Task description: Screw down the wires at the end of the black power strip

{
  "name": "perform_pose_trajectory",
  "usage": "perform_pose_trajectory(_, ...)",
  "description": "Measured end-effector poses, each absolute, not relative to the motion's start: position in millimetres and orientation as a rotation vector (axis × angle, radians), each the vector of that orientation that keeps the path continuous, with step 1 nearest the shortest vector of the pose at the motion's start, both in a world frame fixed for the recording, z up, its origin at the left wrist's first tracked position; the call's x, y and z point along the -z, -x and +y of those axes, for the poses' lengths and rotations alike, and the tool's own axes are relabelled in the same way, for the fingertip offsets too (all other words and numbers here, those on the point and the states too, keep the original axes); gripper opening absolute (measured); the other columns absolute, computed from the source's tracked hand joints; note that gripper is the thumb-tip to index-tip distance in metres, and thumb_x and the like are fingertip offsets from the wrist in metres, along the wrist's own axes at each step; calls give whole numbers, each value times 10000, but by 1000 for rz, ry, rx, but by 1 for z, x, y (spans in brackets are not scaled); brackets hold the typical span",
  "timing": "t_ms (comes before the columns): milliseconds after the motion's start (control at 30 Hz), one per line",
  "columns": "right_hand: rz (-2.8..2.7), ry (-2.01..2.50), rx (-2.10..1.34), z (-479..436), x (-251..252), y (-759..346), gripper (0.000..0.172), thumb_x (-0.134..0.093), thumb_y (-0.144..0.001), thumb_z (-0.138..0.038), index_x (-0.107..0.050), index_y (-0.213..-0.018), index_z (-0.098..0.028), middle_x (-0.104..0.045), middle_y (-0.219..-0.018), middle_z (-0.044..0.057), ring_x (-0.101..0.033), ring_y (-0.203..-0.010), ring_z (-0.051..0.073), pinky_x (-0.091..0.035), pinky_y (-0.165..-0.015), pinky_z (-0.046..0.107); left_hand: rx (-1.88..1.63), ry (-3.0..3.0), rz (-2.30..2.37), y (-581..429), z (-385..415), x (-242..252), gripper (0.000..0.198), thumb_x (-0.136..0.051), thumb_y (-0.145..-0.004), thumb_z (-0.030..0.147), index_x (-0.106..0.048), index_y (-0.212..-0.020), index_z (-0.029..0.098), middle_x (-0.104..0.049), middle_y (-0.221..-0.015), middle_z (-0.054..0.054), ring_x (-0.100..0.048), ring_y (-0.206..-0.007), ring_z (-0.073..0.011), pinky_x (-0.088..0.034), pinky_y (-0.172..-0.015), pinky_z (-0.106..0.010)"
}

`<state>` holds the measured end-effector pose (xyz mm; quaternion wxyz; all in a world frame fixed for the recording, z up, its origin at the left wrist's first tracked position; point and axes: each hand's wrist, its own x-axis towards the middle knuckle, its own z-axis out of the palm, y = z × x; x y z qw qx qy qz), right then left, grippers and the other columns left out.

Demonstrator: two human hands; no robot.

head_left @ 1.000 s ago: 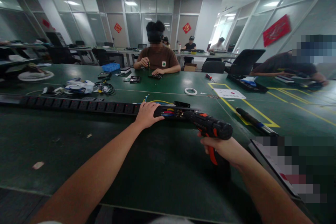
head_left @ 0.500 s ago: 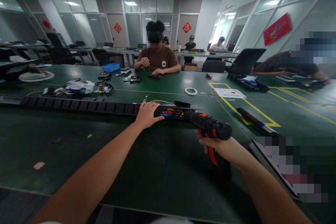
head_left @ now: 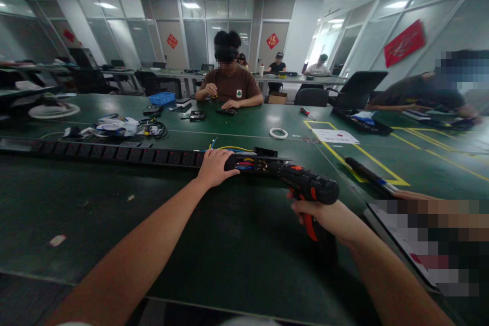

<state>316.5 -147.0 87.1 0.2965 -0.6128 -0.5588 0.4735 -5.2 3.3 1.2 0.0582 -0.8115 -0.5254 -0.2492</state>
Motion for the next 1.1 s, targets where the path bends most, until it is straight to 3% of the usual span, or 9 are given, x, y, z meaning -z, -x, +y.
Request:
perform_pose_trajectory(600, -1530, 1607, -1226, -143, -80, -319, 271, -721, -653, -349, -683, -893, -228, -674, -593, -22, -665, -594, 208, -520, -606, 322, 769, 2472, -1590, 5, 3, -1, 663, -749, -987, 681, -680, -1464, 226, -710, -1507, -137, -601, -1433, -383, -358, -1274, -578)
perform_pose_trajectory(1100, -1534, 1619, -1208, -143, -79, -319, 313, -713, -661, -343, -691, -952, -230, -673, -581, -24, -665, -590, 217, -517, -594, 324, 772, 2467, -1585, 5, 4, 0, 656, -740, -989, 689, -683, -1462, 238, -718, -1496, -129, -608, -1422, -382, -361, -1268, -577)
